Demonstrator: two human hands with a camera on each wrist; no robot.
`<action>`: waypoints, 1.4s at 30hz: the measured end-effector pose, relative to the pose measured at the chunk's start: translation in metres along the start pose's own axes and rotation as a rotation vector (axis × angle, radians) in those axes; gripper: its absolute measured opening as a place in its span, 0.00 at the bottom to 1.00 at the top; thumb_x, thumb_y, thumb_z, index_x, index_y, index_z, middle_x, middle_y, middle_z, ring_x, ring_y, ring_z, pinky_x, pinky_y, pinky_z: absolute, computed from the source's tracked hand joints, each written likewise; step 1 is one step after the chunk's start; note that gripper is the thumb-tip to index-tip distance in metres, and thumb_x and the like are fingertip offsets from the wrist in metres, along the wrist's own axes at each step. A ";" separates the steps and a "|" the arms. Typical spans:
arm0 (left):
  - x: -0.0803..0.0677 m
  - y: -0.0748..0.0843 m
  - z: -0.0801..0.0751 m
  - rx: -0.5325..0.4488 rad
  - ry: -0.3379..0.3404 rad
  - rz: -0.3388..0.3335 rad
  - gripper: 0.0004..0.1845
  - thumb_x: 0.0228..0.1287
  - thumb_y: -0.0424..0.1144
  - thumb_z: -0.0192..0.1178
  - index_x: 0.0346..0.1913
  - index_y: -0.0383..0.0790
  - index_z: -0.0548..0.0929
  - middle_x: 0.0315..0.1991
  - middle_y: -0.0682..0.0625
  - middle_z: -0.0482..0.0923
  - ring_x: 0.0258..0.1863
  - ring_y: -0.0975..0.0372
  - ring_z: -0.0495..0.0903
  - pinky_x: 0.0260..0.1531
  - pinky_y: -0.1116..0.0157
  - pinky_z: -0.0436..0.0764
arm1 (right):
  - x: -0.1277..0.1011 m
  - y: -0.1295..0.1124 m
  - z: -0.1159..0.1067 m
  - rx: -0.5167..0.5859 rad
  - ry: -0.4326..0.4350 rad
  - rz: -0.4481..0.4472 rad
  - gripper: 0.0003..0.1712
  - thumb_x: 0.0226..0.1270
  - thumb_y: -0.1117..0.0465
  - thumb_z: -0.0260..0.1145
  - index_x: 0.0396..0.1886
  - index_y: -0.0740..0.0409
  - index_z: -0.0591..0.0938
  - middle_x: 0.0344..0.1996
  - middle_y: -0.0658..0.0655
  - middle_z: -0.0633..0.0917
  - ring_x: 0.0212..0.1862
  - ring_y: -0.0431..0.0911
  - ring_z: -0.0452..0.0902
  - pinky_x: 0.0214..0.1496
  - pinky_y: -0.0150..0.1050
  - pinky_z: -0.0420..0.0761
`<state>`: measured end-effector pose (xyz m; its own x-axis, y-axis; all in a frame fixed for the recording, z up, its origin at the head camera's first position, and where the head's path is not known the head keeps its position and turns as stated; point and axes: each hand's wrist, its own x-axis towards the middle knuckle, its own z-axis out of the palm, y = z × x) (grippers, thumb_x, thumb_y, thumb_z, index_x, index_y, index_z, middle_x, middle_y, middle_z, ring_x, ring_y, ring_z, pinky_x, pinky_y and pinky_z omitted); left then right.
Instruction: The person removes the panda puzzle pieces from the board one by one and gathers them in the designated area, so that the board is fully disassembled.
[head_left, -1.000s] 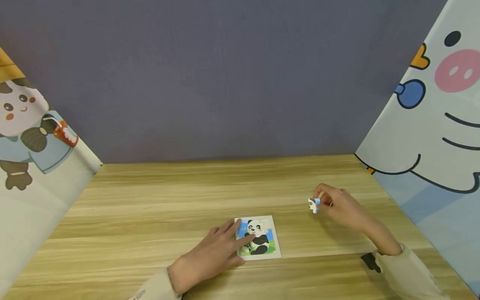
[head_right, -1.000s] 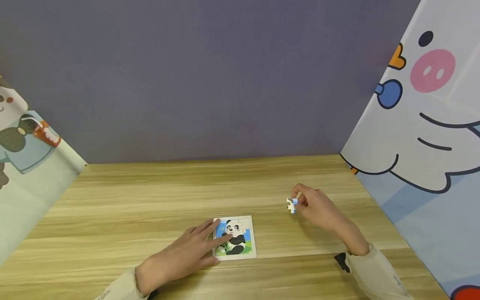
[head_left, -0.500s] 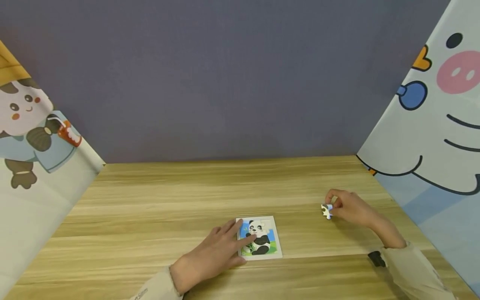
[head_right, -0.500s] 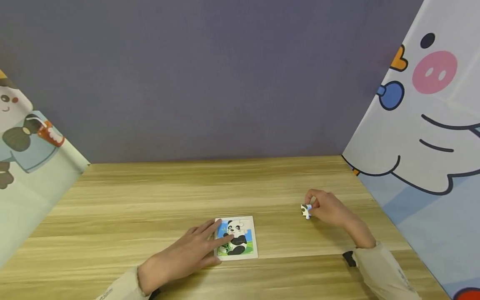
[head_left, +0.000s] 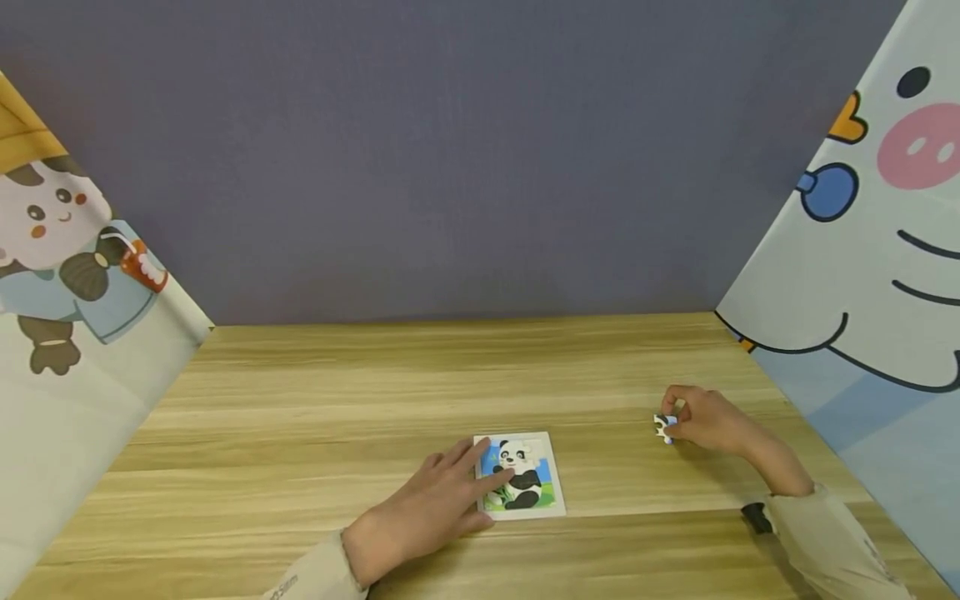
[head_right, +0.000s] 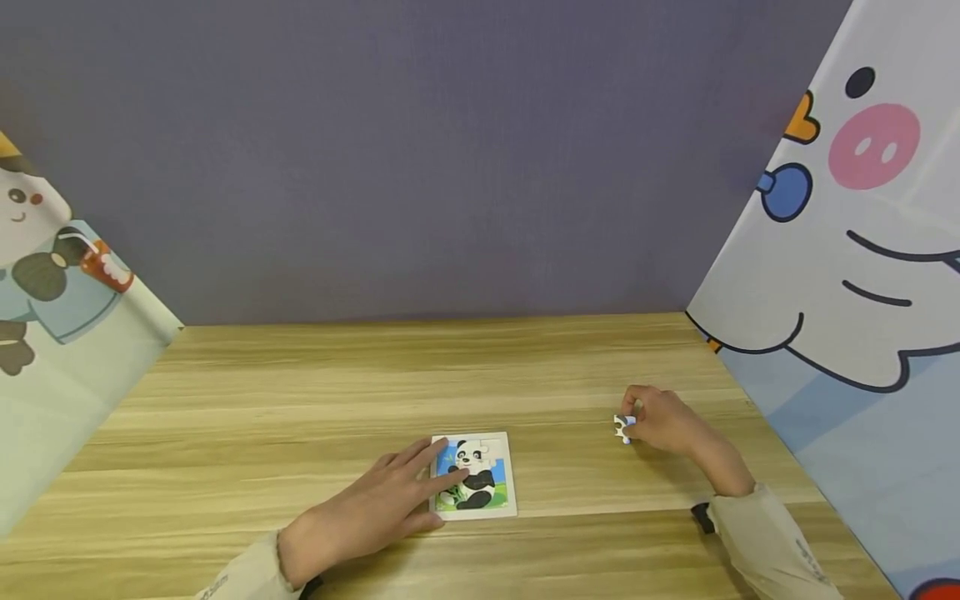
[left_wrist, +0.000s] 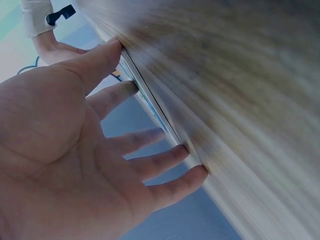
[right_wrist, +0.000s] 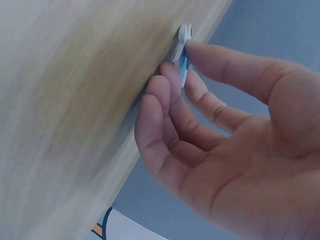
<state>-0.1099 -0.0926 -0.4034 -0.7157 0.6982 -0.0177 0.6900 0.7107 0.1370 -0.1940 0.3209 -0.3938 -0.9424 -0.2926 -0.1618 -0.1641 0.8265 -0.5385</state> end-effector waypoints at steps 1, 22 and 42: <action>0.000 0.000 0.000 -0.005 0.000 0.001 0.31 0.70 0.57 0.58 0.74 0.60 0.67 0.75 0.39 0.58 0.72 0.42 0.61 0.59 0.41 0.73 | 0.000 0.000 0.000 -0.002 0.000 0.000 0.09 0.62 0.67 0.69 0.38 0.59 0.76 0.21 0.52 0.78 0.23 0.45 0.69 0.24 0.37 0.69; 0.004 -0.003 -0.001 -0.021 -0.025 0.005 0.31 0.71 0.55 0.57 0.75 0.60 0.65 0.76 0.42 0.58 0.73 0.42 0.60 0.60 0.41 0.72 | 0.002 -0.012 0.000 -0.105 -0.014 0.033 0.09 0.64 0.71 0.68 0.41 0.59 0.80 0.24 0.52 0.81 0.24 0.44 0.69 0.26 0.38 0.70; 0.001 -0.002 0.000 0.007 -0.026 0.000 0.32 0.70 0.56 0.58 0.75 0.60 0.66 0.75 0.42 0.60 0.72 0.42 0.61 0.58 0.42 0.74 | 0.005 -0.067 0.016 -0.180 0.161 -0.194 0.12 0.65 0.74 0.64 0.48 0.64 0.81 0.29 0.54 0.84 0.21 0.39 0.70 0.25 0.36 0.73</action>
<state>-0.1118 -0.0930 -0.4032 -0.7129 0.7000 -0.0430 0.6907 0.7114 0.1297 -0.1834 0.2567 -0.3716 -0.9201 -0.3852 0.0704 -0.3809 0.8387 -0.3891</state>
